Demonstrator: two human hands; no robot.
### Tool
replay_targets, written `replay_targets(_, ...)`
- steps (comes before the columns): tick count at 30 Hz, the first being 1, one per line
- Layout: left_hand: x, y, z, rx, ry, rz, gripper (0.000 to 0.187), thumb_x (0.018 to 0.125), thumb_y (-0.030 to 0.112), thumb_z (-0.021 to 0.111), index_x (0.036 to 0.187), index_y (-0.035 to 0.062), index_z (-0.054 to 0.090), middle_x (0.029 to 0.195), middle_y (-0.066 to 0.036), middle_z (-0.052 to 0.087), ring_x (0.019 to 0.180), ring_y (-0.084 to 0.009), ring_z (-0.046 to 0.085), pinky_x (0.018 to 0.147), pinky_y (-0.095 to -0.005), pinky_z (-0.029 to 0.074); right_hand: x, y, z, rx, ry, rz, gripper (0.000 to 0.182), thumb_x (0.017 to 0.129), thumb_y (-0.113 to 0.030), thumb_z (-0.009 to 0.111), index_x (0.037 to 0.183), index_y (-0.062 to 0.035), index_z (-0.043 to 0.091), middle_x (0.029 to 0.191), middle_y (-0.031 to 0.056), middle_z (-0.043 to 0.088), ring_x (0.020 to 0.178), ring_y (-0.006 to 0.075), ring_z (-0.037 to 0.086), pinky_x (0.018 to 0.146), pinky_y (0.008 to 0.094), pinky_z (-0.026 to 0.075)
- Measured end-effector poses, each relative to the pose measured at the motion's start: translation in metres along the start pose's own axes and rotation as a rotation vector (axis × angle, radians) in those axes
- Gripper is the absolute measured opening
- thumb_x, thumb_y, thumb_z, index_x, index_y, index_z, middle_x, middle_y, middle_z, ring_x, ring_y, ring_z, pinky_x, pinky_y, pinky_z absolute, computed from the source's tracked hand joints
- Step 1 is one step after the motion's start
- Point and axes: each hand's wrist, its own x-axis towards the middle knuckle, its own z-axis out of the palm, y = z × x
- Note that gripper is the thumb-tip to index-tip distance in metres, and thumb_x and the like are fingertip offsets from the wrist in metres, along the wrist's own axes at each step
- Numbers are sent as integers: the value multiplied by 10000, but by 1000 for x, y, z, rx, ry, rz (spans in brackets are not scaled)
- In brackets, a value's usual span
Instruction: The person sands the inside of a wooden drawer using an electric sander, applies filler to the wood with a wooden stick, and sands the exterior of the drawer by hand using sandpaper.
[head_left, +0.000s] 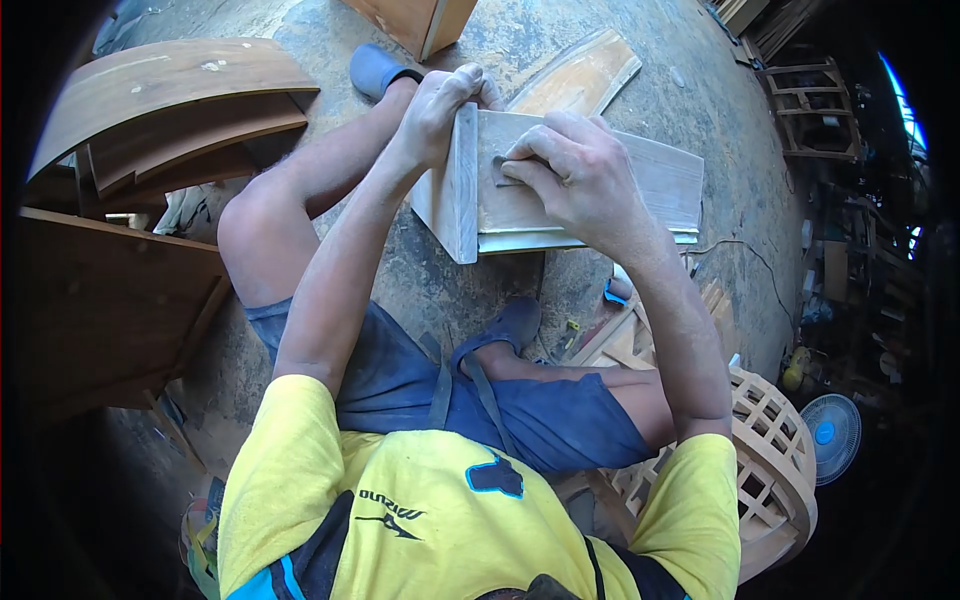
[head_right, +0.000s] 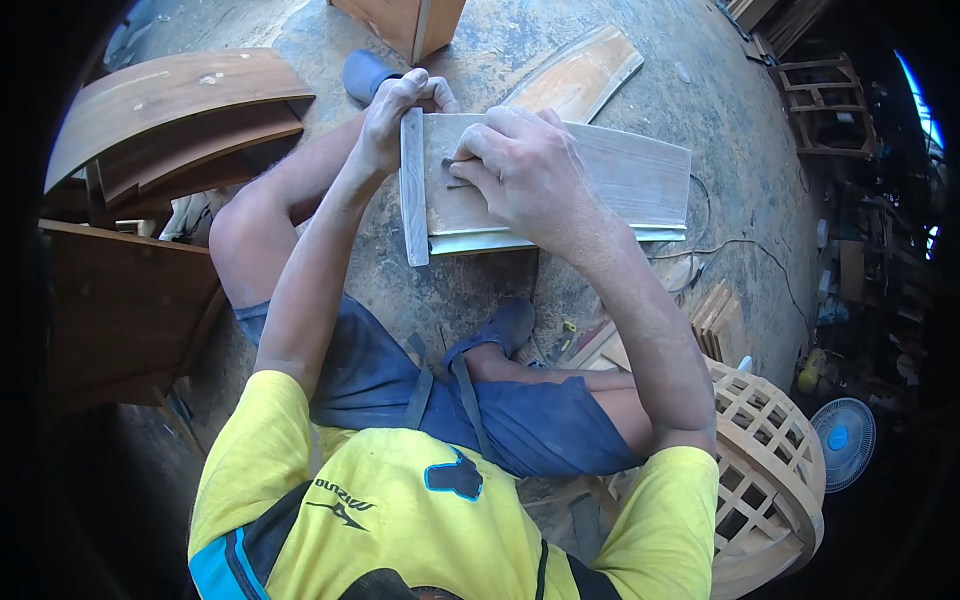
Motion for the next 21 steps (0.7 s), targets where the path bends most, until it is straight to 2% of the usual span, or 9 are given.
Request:
replay_targets(2,0,1,-1,-40,-6,-28,769,1102,578,300,860,-38,691,749,-62,677,625,-107,599,583,-253,442,-6,-7,7,2,60,-27,141,894,-196,778,894,-88,689,908,67,652,886,270,657,823,428,468)
replay_targets(4,1,3,0,-24,7,-30,765,1101,580,307,861,-35,694,742,-61,676,628,-106,603,574,-251,439,-18,-21,2,135,-138,-27,141,911,-198,768,930,-84,687,923,77,664,903,270,664,844,417,472)
replay_targets(6,0,8,0,-18,1,-34,765,1100,584,310,862,-33,696,740,-59,675,629,-103,601,571,-247,435,-16,-16,-12,175,-174,-53,128,928,-172,754,966,-73,682,928,93,664,874,303,679,809,422,509)
replay_targets(8,0,6,2,-17,-12,-47,765,1099,588,313,863,-31,697,737,-57,675,630,-101,598,569,-243,430,-14,-11,-18,424,-29,221,124,937,-127,741,1012,-59,671,920,107,658,817,330,691,754,420,551)
replay_targets(10,0,2,-1,-13,2,-33,770,1099,594,316,865,-33,697,727,-52,672,626,-97,594,571,-239,427,-17,-10,-8,457,88,261,121,947,-88,725,1037,-46,656,944,119,670,755,337,692,720,418,575)
replay_targets(13,2,-1,0,-42,3,-20,774,1099,601,319,863,-33,694,725,-51,671,623,-90,592,565,-237,422,-25,-12,3,58,84,-106,146,937,-98,741,1058,-60,669,1037,81,678,869,293,694,762,414,571)
replay_targets(16,4,-4,-2,-48,22,-48,785,1094,615,318,861,-33,693,726,-54,674,622,-91,592,565,-242,424,-34,-17,-10,52,1,-146,182,916,-139,770,1076,-81,703,1042,60,668,946,269,677,816,410,554)
replay_targets(17,4,-3,-1,-50,28,-50,785,1094,615,318,861,-33,693,726,-54,674,622,-91,592,565,-242,424,-38,-13,-8,125,-10,-79,213,903,-178,787,1094,-103,728,1038,57,672,969,255,667,853,417,534)
replay_targets(21,5,-3,-1,-44,30,-48,782,1089,617,321,864,-34,690,738,-54,673,630,-102,592,575,-244,428,-31,-11,-16,165,-68,-73,204,904,-183,787,1086,-110,731,1036,56,675,958,256,668,848,417,531)
